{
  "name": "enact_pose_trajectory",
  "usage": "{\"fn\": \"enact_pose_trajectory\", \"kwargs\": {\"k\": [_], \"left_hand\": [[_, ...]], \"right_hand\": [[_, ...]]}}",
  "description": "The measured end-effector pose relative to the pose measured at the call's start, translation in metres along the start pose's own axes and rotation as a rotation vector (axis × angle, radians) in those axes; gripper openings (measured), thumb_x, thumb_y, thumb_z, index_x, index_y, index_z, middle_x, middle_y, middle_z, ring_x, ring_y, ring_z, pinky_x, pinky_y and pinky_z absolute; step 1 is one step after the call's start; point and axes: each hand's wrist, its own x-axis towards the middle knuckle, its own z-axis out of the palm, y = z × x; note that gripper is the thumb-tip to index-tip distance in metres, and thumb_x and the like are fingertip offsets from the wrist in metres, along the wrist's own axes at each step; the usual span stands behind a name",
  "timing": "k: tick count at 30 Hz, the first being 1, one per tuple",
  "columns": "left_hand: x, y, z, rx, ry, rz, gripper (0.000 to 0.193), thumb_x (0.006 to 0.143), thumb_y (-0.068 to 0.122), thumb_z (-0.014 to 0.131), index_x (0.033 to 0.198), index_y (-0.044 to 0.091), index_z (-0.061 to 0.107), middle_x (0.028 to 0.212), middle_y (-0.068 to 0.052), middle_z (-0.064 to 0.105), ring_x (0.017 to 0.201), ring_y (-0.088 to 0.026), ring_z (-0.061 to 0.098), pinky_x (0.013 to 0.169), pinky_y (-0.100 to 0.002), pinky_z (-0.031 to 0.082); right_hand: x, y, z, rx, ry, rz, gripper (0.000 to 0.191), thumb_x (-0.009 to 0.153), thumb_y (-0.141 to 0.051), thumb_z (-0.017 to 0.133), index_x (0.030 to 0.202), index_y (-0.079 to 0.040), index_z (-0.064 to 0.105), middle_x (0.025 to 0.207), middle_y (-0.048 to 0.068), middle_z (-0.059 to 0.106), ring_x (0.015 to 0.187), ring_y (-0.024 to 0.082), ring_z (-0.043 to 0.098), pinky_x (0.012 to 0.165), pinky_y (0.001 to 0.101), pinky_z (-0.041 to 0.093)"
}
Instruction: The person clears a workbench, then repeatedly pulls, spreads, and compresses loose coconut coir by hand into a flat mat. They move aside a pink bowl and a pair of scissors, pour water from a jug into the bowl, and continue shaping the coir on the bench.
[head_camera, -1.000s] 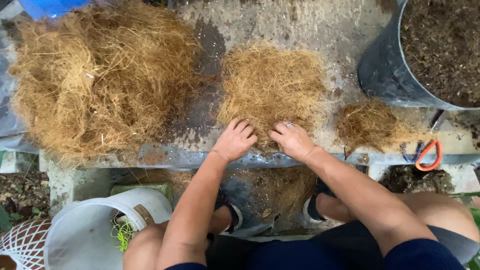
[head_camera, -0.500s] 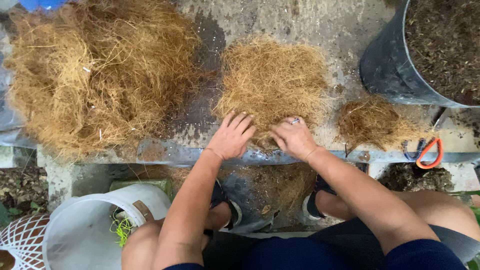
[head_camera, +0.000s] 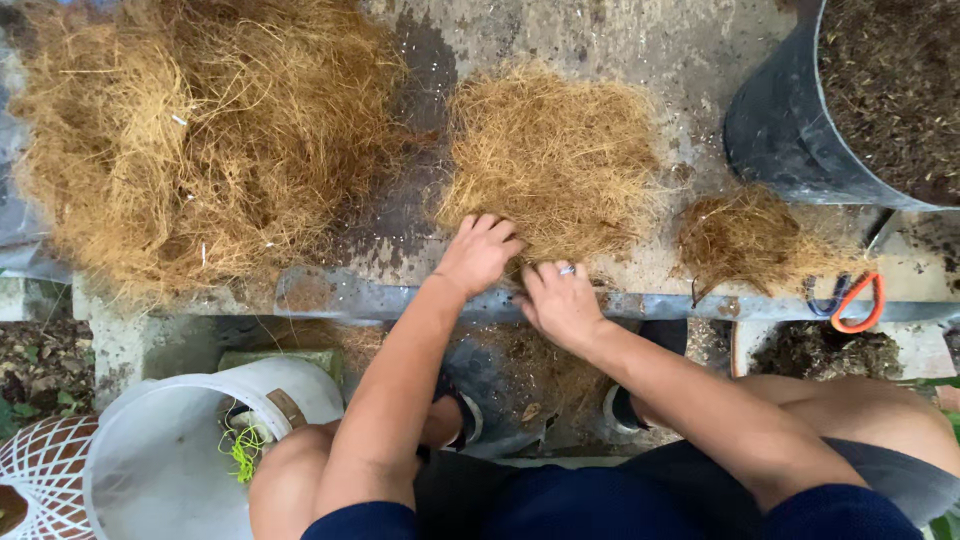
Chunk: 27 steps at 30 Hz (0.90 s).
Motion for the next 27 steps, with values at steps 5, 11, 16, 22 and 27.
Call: {"fn": "enact_pose_trajectory", "kwargs": {"k": [5, 11, 16, 22, 27], "left_hand": [[-0.009, 0.008, -0.004, 0.097, 0.027, 0.088, 0.042, 0.087, 0.015, 0.061, 0.127, 0.021, 0.070, 0.132, -0.013, 0.059, 0.128, -0.034, 0.050, 0.110, -0.054, 0.036], [-0.007, 0.011, -0.008, 0.157, -0.124, 0.069, 0.048, 0.088, 0.018, 0.061, 0.135, 0.026, 0.065, 0.141, -0.016, 0.053, 0.137, -0.037, 0.044, 0.118, -0.059, 0.027], [-0.005, 0.017, -0.020, 0.142, -0.131, 0.077, 0.057, 0.078, 0.023, 0.067, 0.135, 0.024, 0.065, 0.142, -0.018, 0.051, 0.135, -0.038, 0.043, 0.116, -0.059, 0.026], [-0.005, 0.034, -0.038, -0.110, 0.011, -0.018, 0.057, 0.077, 0.031, 0.064, 0.132, 0.017, 0.067, 0.149, -0.014, 0.050, 0.139, -0.035, 0.041, 0.114, -0.055, 0.030], [0.022, 0.063, -0.029, -0.059, 0.077, -0.073, 0.055, 0.095, 0.044, 0.052, 0.145, 0.022, 0.057, 0.163, -0.016, 0.035, 0.149, -0.040, 0.028, 0.121, -0.057, 0.022]], "right_hand": [[-0.005, 0.017, -0.010, 0.031, -0.065, -0.230, 0.023, 0.086, -0.027, 0.068, 0.106, -0.015, 0.070, 0.114, 0.012, 0.063, 0.101, 0.029, 0.060, 0.088, 0.0507, 0.043], [-0.013, 0.028, -0.065, 0.094, 0.143, -0.446, 0.029, 0.083, -0.026, 0.070, 0.109, -0.014, 0.070, 0.112, 0.010, 0.063, 0.102, 0.028, 0.062, 0.090, 0.0510, 0.042], [-0.016, 0.023, -0.069, 0.198, -0.029, -0.361, 0.028, 0.089, -0.017, 0.068, 0.116, -0.010, 0.069, 0.095, 0.006, 0.066, 0.087, 0.022, 0.063, 0.085, 0.0472, 0.047], [-0.035, 0.024, -0.046, 0.195, -0.208, -0.233, 0.022, 0.085, -0.014, 0.068, 0.106, -0.007, 0.067, 0.088, 0.011, 0.067, 0.074, 0.031, 0.069, 0.064, 0.0452, 0.056], [-0.035, 0.013, -0.066, 0.256, -0.350, -0.207, 0.026, 0.078, -0.009, 0.069, 0.103, -0.007, 0.067, 0.090, 0.013, 0.068, 0.076, 0.032, 0.070, 0.064, 0.0459, 0.058]]}}
